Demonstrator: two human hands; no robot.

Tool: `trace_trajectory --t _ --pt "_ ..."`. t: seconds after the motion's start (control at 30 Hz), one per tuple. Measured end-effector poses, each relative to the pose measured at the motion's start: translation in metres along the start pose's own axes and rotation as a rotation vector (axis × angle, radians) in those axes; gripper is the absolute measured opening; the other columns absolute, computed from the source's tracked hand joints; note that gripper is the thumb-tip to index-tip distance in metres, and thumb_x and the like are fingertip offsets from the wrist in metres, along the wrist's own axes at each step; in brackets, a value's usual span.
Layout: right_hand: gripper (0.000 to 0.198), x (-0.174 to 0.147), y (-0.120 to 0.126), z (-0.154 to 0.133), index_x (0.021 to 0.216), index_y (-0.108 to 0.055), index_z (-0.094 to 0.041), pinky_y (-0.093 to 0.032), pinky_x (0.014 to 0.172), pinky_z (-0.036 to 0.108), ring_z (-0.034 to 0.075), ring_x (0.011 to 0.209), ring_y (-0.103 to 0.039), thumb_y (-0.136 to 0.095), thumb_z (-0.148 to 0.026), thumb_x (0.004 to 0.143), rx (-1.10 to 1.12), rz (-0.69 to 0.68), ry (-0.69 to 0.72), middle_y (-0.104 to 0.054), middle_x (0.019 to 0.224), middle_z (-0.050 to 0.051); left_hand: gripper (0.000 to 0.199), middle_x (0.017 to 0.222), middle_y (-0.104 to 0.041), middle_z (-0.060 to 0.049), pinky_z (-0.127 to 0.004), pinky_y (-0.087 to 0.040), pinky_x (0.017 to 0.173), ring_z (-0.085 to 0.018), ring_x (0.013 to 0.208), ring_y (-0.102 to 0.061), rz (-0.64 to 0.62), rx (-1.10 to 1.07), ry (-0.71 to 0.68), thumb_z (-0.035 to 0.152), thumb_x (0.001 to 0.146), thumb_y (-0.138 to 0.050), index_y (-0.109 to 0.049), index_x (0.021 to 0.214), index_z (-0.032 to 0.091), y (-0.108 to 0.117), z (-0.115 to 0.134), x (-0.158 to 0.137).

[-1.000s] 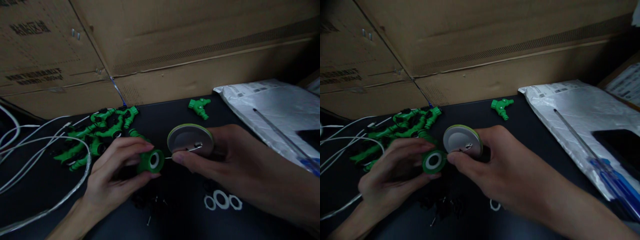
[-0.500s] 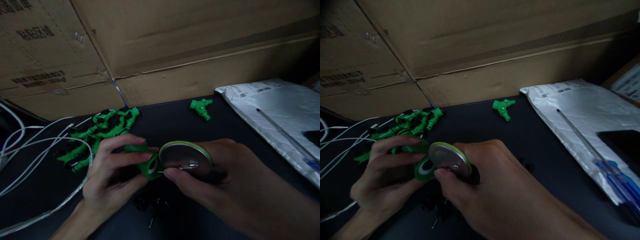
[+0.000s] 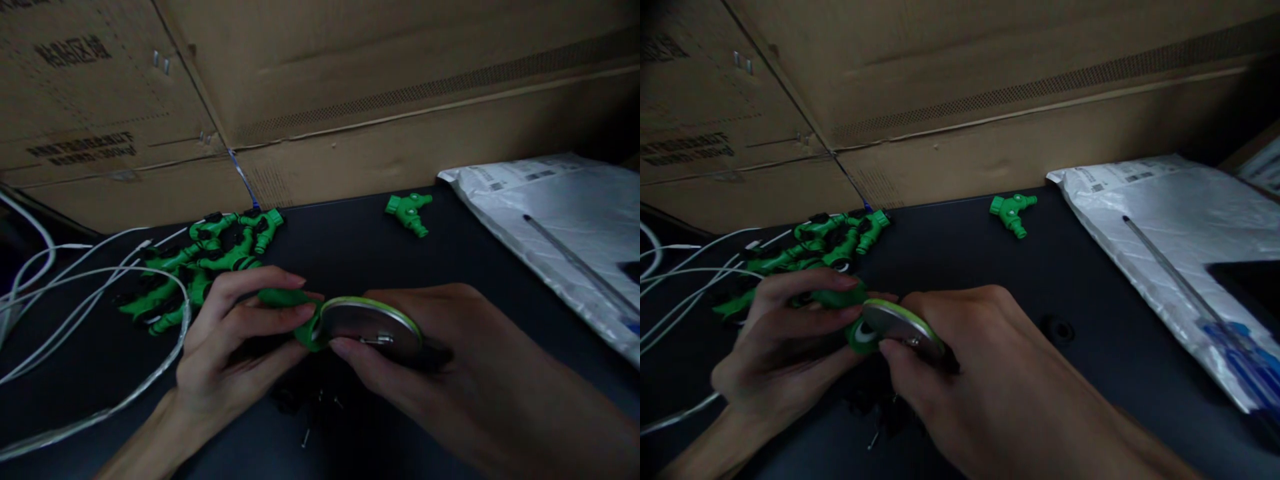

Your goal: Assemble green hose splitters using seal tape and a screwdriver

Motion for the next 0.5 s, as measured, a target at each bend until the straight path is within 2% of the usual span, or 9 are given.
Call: trace_trajectory --t 0.17,0.33,0.5 --pt "0.019 0.001 -0.005 0.001 0.083 -0.062 -0.022 -0.036 0.054 0.020 0.007 0.061 -0.050 -0.053 -0.019 0.098 0.081 -0.031 -0.037 -0.060 0.071 -0.006 0.012 0.119 -0.068 -0.004 -0.033 -0.071 0.078 -0.018 0.102 -0.073 0.007 0.033 0.053 0.023 0.095 -0.073 -0.069 0.107 0.024 0.000 -0.002 -0.002" --pt "0.026 0.004 -0.010 0.005 0.072 -0.052 -0.020 -0.032 0.049 0.019 0.008 0.058 -0.036 -0.052 -0.023 0.097 0.404 -0.010 -0.150 -0.042 0.064 -0.005 0.019 0.119 -0.069 -0.001 -0.036 -0.071 0.077 -0.018 0.101 -0.073 0.056 0.091 0.092 0.021 0.092 -0.077 -0.071 0.109 0.026 0.006 -0.003 -0.007" --pt "0.031 0.004 -0.015 0.013 0.068 -0.052 -0.019 -0.033 0.050 0.020 0.009 0.057 -0.039 -0.056 -0.034 0.096 0.513 -0.014 -0.247 -0.044 0.062 -0.004 0.013 0.116 -0.069 0.002 -0.038 -0.072 0.077 -0.018 0.097 -0.074 0.115 0.126 0.145 0.024 0.091 -0.078 -0.071 0.102 0.026 0.012 -0.006 -0.011"
Point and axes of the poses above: each hand's wrist, its own x-axis towards the middle knuckle, its own y-axis out of the back of the hand, z = x × y, the point moved 9 cm from there along x, towards the middle knuckle
